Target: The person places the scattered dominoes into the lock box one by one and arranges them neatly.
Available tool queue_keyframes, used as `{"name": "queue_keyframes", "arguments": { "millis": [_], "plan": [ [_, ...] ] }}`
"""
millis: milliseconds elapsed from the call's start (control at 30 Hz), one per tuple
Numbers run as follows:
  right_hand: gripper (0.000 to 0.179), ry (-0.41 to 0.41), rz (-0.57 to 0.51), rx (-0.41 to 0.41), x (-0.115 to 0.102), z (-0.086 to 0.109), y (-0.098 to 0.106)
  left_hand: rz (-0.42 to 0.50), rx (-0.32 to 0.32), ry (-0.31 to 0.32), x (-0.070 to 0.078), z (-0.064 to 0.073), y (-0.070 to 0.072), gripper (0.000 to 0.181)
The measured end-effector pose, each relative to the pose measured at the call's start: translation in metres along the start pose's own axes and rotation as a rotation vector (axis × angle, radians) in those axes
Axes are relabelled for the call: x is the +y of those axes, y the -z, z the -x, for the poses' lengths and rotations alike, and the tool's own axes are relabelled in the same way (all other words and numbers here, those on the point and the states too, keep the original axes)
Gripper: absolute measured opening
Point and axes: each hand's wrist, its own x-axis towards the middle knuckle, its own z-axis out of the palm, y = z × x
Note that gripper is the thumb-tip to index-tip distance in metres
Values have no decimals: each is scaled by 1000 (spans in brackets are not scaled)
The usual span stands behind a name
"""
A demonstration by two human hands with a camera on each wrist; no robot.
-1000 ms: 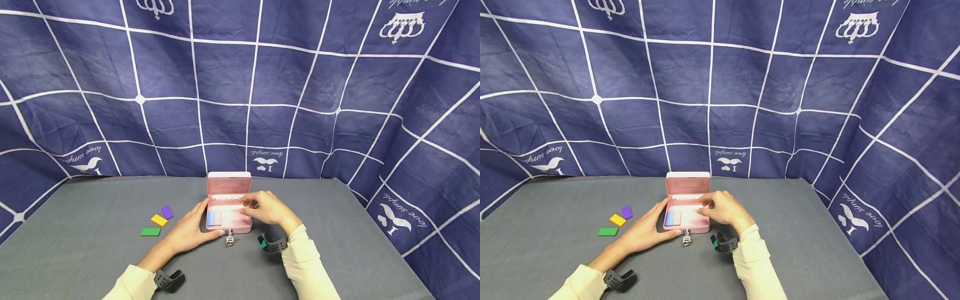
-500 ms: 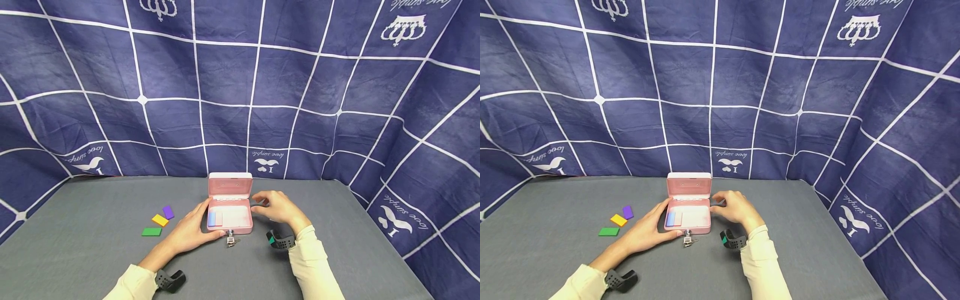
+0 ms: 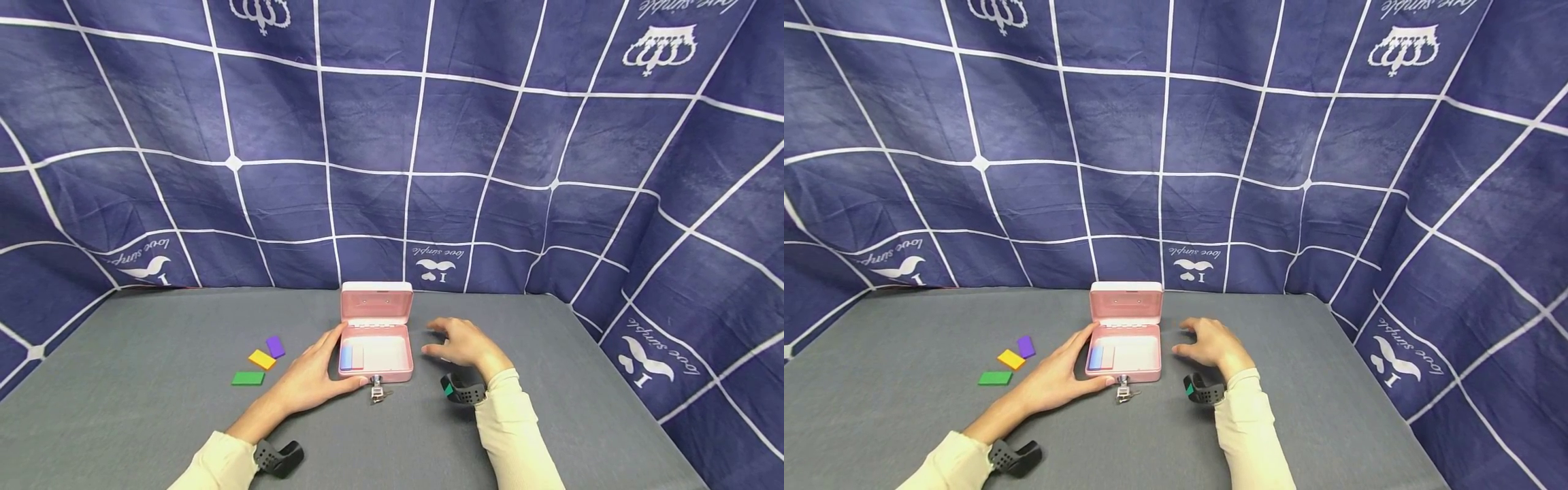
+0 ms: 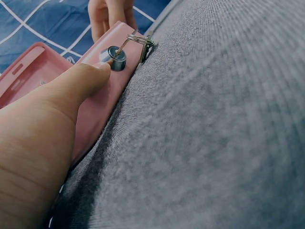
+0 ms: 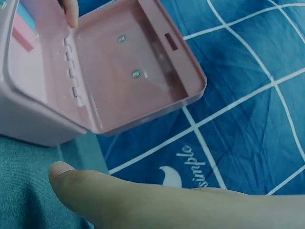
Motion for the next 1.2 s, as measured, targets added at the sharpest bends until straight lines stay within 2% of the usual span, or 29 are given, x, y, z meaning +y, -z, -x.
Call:
{"name": "queue_keyframes", "arguments": {
  "millis": [267,667,833,1200],
  "plan": [
    [53,-47,-3,-34,7,1,-3,4,6,-4,0,-1,-1,108],
    [51,-41,-20,-47,9,0,-4,5,-2,14,0,-1,-1,109],
    [57,-30,-6,-67,8,0,0,9,-4,23,0,-2,1,108],
    [66,-73,-18,-95,10,5,3,1,-2,12,0,-1,-1,108]
  ]
}}
